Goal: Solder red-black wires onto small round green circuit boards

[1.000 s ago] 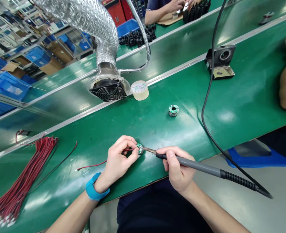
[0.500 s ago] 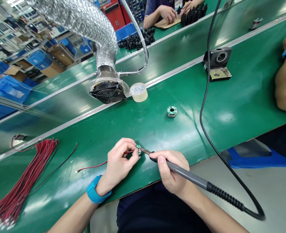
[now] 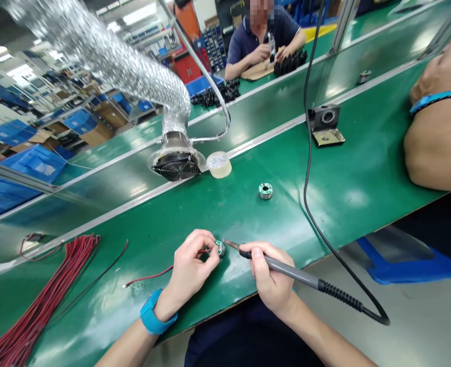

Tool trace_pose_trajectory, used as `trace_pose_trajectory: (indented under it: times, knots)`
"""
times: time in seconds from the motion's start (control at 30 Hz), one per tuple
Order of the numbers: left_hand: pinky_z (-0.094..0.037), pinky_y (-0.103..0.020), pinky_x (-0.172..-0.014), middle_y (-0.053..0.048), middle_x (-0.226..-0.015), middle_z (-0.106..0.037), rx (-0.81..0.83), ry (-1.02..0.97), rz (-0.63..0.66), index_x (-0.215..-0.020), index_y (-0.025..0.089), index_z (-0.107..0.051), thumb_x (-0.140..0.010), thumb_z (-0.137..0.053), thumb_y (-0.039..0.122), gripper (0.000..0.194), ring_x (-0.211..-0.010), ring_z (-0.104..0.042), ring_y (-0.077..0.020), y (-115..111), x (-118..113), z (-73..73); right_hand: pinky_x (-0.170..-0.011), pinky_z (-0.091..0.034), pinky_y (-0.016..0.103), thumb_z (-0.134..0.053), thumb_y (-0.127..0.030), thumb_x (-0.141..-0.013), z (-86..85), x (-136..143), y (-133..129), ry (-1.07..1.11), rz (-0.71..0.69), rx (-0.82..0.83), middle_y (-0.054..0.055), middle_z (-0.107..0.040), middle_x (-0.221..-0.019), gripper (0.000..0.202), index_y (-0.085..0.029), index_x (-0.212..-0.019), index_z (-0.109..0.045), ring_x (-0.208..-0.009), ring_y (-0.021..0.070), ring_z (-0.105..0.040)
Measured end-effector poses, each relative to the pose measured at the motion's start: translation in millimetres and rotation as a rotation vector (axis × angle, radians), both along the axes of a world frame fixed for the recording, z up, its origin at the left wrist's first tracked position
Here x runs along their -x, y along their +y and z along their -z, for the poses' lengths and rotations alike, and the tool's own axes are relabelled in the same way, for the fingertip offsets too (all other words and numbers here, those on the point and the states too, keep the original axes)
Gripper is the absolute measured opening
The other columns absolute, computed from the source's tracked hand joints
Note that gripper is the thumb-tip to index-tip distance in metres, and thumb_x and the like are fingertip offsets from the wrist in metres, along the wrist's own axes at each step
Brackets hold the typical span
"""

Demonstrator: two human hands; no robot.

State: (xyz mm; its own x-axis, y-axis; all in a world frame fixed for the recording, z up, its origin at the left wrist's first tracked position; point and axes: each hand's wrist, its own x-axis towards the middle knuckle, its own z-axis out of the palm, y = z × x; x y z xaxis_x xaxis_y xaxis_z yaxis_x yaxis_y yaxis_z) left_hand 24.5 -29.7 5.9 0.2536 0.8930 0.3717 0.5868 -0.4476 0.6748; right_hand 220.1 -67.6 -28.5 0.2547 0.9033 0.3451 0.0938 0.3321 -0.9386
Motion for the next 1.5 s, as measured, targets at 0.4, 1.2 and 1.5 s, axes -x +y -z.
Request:
trace_pose_trajectory:
  times: [0.4, 1.2, 1.5]
  knots:
    - [-0.049, -0.025, -0.068, -0.001, -0.086, -0.064, -0.03, 0.05, 0.003, -0.079, 0.021, -0.055, -0.095, -0.059, 0.018, 0.017, -0.075, -0.062, -0.0141, 4.4, 4.7, 4.8, -0.042, -0.045, 0.021, -0.047, -0.039, -0.109, -1.6, 10.1, 14.1, -0.051, -0.02, -0.086, -0.004, -0.056, -0.055, 0.037, -0.019, -0.101, -0.077, -0.04, 0.0112, -0.051]
    - [-0.049, -0.024, -0.064, 0.0, -0.082, -0.062, -0.199, 0.093, 0.031, -0.08, 0.023, -0.048, -0.097, -0.055, 0.016, 0.019, -0.069, -0.062, -0.0134, 11.7, 8.7, 21.5, -0.077, -0.06, 0.035, -0.04, -0.01, -0.099, 14.5, -49.0, 146.4, -0.871, 0.156, -0.301, 0.008, -0.061, -0.102, 0.047, -0.019, -0.143, -0.055, -0.083, 0.0197, -0.065]
    - [-0.055, -0.028, -0.068, -0.006, -0.103, -0.068, -0.205, 0.192, 0.039, -0.114, 0.026, -0.06, -0.099, -0.062, 0.034, 0.018, -0.078, -0.07, -0.0181, 6.4, 17.9, 29.2, -0.084, -0.06, 0.031, -0.047, -0.019, -0.102, -0.7, -38.3, 128.1, -0.72, -0.081, -0.248, 0.009, -0.062, -0.116, 0.046, -0.024, -0.147, -0.051, -0.089, 0.0171, -0.069]
